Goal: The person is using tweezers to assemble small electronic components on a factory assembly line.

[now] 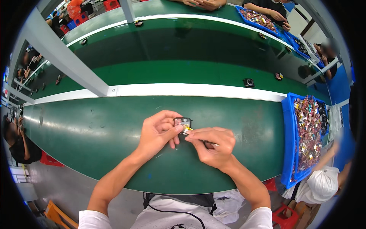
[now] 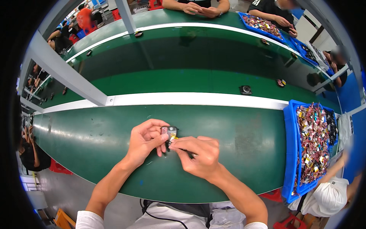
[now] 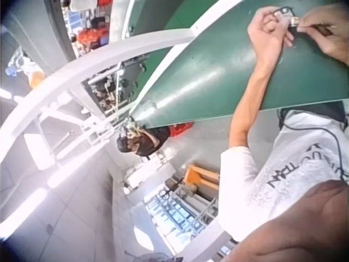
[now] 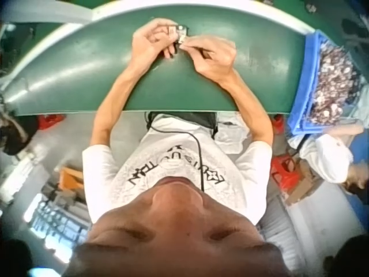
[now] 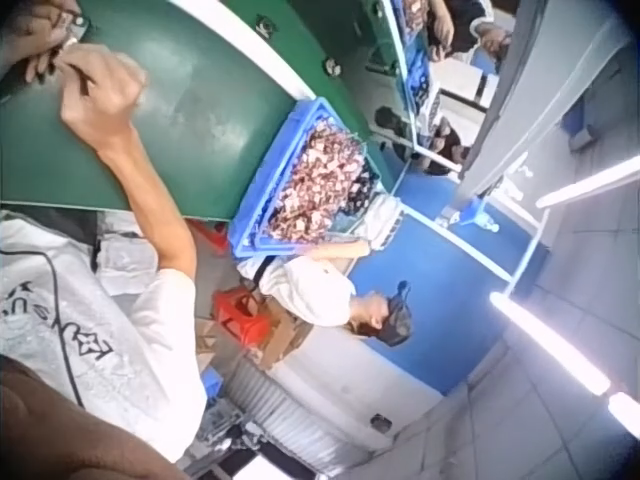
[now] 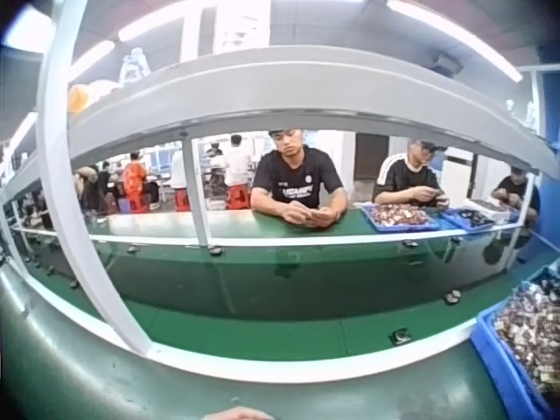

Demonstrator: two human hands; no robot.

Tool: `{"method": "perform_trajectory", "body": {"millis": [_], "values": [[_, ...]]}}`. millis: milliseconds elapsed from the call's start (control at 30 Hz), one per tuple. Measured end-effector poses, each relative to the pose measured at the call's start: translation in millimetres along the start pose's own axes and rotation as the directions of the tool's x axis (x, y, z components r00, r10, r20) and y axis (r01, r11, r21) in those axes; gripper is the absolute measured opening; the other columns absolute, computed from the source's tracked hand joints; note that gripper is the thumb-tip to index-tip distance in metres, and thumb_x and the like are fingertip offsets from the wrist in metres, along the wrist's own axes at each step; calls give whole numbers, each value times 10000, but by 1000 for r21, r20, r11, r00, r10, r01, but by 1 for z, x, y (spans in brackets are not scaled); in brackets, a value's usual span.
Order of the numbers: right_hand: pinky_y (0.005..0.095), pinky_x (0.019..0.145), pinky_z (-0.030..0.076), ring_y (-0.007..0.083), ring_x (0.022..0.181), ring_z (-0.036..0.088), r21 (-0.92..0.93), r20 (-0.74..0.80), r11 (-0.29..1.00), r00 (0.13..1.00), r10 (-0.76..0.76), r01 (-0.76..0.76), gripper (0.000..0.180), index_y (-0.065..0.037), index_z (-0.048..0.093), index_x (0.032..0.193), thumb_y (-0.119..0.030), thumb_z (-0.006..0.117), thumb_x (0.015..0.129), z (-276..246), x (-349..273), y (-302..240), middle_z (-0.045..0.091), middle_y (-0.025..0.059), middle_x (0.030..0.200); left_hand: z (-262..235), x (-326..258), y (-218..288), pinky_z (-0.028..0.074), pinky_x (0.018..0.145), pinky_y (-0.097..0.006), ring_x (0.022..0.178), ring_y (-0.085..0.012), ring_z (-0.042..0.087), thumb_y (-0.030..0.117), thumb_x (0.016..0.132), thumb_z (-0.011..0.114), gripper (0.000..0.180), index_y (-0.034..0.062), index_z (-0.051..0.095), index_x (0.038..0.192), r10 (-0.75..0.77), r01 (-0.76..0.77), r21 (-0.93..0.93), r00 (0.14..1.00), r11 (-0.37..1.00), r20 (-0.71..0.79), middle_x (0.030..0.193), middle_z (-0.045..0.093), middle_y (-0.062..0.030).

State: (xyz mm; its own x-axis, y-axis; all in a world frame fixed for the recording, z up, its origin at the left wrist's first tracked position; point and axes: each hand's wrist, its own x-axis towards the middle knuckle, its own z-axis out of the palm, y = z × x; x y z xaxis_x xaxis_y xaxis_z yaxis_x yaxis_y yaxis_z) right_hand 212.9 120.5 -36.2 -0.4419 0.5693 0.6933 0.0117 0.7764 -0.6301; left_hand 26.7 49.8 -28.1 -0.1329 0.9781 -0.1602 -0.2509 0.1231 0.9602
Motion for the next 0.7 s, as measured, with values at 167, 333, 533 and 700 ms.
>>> {"method": "perform_trajectory", "body": {"millis": [167, 333, 533, 700], "values": [[236, 478, 450, 142, 596, 714, -80, 59, 996, 998, -38, 42, 215, -70, 760, 809, 80, 810, 665, 1, -4, 0, 780, 55, 791, -1, -1, -1, 517, 477, -248, 583, -147, 651, -8, 948, 666, 198, -78, 616, 1126, -7, 11, 72, 998, 997, -64, 835, 683, -121], [238, 478, 441, 143, 566, 688, -44, 44, 998, 998, -42, 44, 203, -79, 755, 799, 70, 810, 672, 4, -7, 2, 780, 49, 815, 0, 0, 0, 489, 428, -244, 523, -149, 632, -23, 918, 676, 140, -57, 604, 1033, -26, 32, 59, 995, 998, -92, 767, 681, -127], [255, 529, 521, 169, 615, 718, 22, -23, 999, 999, -45, 46, 177, -47, 750, 830, 57, 825, 708, 2, -3, 5, 775, 77, 827, -2, 10, 4, 501, 445, -263, 553, -163, 640, -42, 899, 686, 188, -72, 617, 1071, -15, 18, 22, 989, 1000, -149, 783, 650, -100], [271, 533, 543, 181, 625, 722, 46, -96, 999, 995, -3, 8, 166, -36, 743, 860, 25, 843, 742, 2, -3, 9, 776, 84, 874, -39, 79, 18, 487, 480, -238, 560, -130, 622, 68, 942, 685, 203, -54, 619, 1090, 232, -142, 292, 924, 946, -303, 816, 639, -64]]}}
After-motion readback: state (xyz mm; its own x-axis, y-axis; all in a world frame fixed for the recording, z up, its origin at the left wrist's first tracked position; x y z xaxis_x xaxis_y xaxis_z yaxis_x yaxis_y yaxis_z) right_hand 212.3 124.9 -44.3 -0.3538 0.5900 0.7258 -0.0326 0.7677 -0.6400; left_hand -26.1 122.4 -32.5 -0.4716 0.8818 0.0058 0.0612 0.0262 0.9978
